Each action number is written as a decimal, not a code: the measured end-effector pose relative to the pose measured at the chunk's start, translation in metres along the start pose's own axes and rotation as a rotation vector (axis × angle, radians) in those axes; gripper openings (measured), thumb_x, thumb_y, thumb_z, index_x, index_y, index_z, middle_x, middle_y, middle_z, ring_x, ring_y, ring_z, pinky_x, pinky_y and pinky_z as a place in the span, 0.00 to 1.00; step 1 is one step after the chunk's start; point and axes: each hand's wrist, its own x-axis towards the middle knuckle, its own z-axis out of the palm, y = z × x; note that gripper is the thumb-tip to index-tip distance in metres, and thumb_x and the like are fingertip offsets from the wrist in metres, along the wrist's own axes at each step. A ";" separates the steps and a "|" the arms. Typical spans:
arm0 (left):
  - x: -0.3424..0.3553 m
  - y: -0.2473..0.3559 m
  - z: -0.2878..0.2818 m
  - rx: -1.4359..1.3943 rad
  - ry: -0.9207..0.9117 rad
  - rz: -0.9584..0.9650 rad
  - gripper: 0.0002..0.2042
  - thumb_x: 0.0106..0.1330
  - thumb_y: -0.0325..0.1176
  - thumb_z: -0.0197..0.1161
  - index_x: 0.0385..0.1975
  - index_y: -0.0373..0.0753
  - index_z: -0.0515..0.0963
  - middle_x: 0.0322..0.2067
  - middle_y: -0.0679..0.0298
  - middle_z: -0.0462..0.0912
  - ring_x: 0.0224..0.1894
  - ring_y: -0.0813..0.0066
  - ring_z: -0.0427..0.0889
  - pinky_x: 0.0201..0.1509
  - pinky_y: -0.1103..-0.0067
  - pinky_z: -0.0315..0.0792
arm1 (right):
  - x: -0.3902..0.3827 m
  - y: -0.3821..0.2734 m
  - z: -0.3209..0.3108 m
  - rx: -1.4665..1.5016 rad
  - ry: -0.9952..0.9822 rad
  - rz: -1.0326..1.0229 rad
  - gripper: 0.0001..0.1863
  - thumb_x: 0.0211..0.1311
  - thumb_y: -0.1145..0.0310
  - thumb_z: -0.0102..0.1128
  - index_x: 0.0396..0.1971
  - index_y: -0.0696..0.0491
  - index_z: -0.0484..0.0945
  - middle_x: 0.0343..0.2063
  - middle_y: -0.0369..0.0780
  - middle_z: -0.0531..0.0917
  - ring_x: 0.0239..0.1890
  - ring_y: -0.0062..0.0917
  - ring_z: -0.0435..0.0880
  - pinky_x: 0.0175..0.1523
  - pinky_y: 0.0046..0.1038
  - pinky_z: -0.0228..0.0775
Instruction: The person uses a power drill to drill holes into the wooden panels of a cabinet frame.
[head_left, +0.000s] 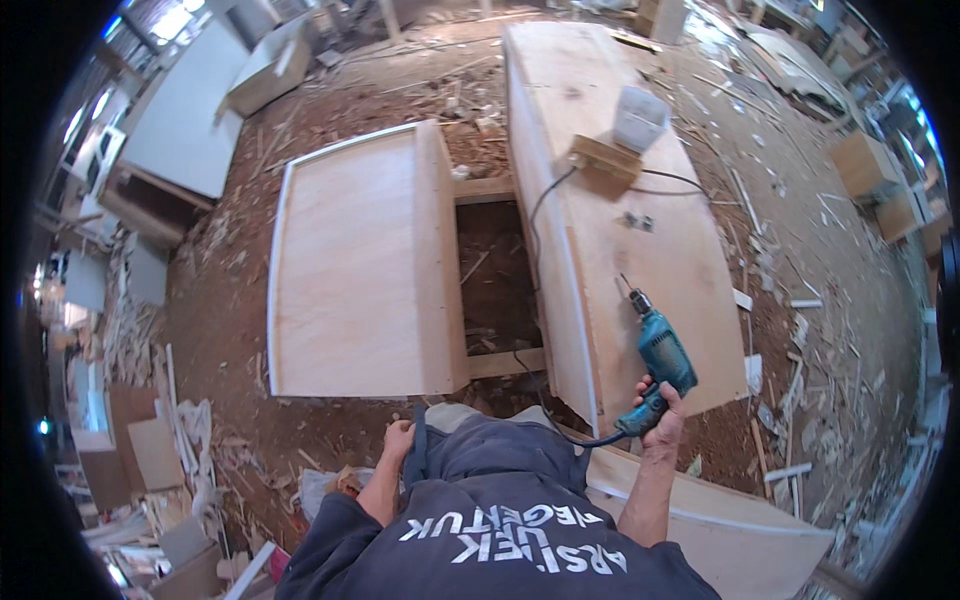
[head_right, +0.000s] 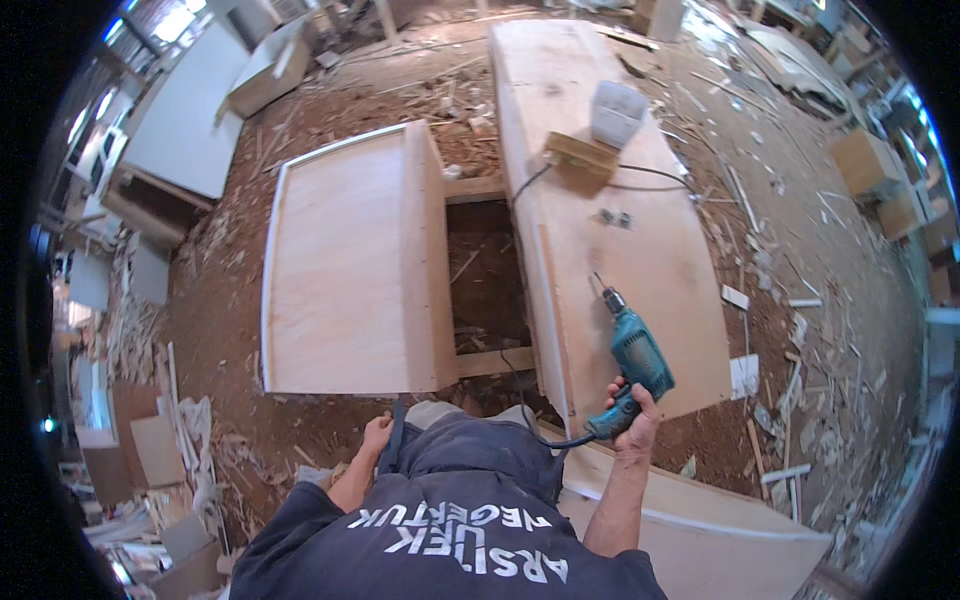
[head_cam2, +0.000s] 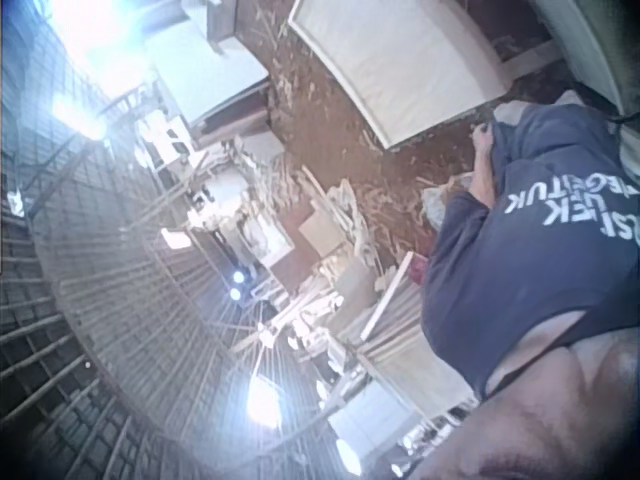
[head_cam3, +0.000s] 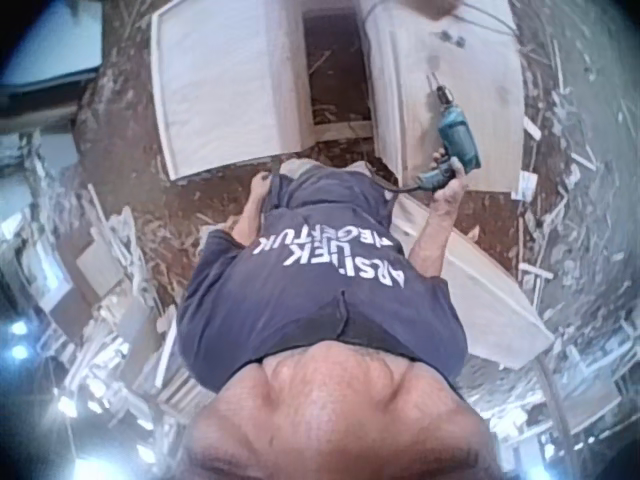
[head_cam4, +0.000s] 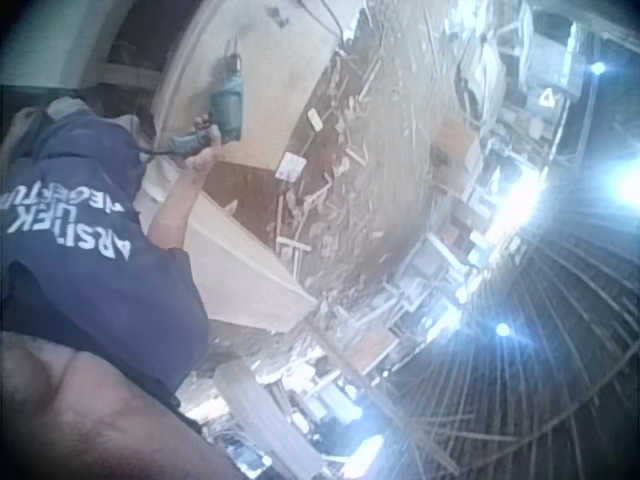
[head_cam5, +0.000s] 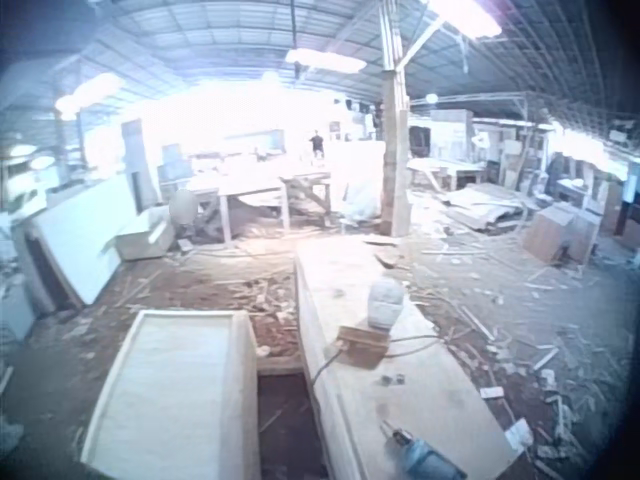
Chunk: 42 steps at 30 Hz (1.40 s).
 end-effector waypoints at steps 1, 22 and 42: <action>-0.007 0.017 -0.010 0.003 0.026 -0.026 0.19 0.61 0.46 0.68 0.40 0.35 0.86 0.37 0.53 0.88 0.41 0.63 0.88 0.47 0.71 0.78 | -0.003 -0.005 0.006 -0.100 0.037 -0.037 0.18 0.59 0.67 0.66 0.45 0.61 0.76 0.34 0.41 0.84 0.37 0.28 0.85 0.33 0.26 0.80; -0.162 -0.059 0.026 -0.363 0.324 -0.474 0.21 0.62 0.46 0.67 0.45 0.32 0.83 0.41 0.53 0.87 0.46 0.64 0.86 0.52 0.71 0.77 | 0.261 -0.020 0.216 -2.310 -0.243 -1.096 0.08 0.58 0.68 0.55 0.34 0.55 0.79 0.37 0.49 0.84 0.44 0.44 0.83 0.50 0.42 0.75; -0.160 0.037 -0.172 -1.250 0.049 0.206 0.10 0.71 0.34 0.64 0.43 0.32 0.82 0.34 0.66 0.85 0.35 0.82 0.82 0.41 0.82 0.80 | -0.204 0.338 0.252 -1.262 -1.125 0.309 0.12 0.63 0.73 0.64 0.44 0.61 0.82 0.30 0.36 0.84 0.31 0.17 0.81 0.39 0.21 0.77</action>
